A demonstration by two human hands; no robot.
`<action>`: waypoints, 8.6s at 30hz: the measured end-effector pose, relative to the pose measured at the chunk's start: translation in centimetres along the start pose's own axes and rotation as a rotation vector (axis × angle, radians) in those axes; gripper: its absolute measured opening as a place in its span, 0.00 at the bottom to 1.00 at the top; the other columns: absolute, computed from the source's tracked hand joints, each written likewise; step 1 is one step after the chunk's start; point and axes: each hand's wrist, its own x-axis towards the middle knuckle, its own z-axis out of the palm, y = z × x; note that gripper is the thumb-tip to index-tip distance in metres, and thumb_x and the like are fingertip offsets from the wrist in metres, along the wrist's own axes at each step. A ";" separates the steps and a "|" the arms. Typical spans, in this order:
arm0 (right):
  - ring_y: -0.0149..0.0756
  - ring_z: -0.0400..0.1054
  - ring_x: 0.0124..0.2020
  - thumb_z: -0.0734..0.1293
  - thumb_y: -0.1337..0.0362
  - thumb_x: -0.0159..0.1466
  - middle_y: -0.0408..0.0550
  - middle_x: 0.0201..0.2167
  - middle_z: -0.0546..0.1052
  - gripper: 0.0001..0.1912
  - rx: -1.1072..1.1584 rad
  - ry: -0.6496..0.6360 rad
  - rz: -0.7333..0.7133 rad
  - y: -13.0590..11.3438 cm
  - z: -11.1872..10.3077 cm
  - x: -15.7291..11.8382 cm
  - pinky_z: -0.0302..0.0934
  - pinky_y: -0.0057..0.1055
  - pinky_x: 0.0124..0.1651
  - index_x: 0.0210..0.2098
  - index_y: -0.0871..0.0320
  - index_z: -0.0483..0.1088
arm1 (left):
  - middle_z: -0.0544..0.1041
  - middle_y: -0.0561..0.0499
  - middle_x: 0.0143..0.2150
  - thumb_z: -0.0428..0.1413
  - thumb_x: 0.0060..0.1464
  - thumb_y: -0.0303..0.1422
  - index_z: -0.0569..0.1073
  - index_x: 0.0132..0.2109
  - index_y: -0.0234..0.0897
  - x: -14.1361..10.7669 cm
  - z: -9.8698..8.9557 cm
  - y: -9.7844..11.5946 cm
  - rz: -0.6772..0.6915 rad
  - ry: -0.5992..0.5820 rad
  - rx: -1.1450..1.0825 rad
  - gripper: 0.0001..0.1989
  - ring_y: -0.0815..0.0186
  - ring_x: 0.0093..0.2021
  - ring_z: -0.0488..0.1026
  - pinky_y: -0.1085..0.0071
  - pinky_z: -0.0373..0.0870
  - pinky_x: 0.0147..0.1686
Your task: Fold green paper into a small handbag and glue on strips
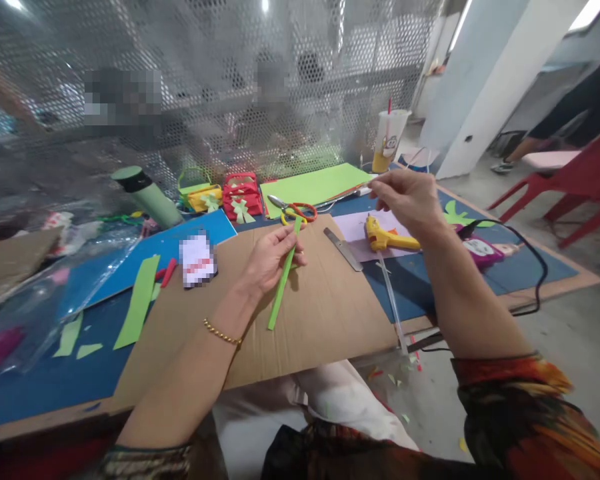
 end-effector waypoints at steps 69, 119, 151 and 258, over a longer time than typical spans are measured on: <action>0.29 0.63 0.23 0.62 0.46 0.71 0.45 0.23 0.71 0.24 0.134 -0.707 0.155 -2.9 0.4 -7.0 0.59 0.30 0.29 0.29 0.59 0.72 | 0.74 0.57 0.22 0.59 0.67 0.36 0.74 0.46 0.35 -1.5 1.3 -0.2 -0.043 -0.005 0.161 0.08 0.73 0.14 0.67 0.80 0.59 0.15; 0.30 0.60 0.22 0.62 0.39 0.71 0.40 0.20 0.66 0.27 0.088 -0.715 0.047 -2.9 0.5 -6.9 0.55 0.30 0.27 0.28 0.54 0.63 | 0.74 0.56 0.22 0.61 0.66 0.36 0.72 0.41 0.34 -1.7 1.3 0.3 -0.082 -0.016 0.167 0.09 0.73 0.14 0.68 0.80 0.61 0.15; 0.28 0.62 0.21 0.63 0.40 0.71 0.40 0.18 0.68 0.28 0.147 -0.724 0.032 -2.9 0.0 -6.9 0.57 0.30 0.29 0.27 0.56 0.67 | 0.74 0.56 0.22 0.64 0.63 0.36 0.73 0.37 0.32 -1.7 1.4 0.5 -0.098 0.026 0.155 0.11 0.74 0.15 0.68 0.80 0.61 0.16; 0.30 0.61 0.18 0.68 0.38 0.68 0.41 0.16 0.71 0.26 0.180 -0.163 0.171 -1.2 -0.6 -6.4 0.58 0.31 0.24 0.31 0.54 0.76 | 0.74 0.38 0.65 0.66 0.57 0.40 0.74 0.65 0.39 -1.5 -3.4 3.3 0.378 0.110 1.682 0.30 0.44 0.65 0.69 0.47 0.64 0.65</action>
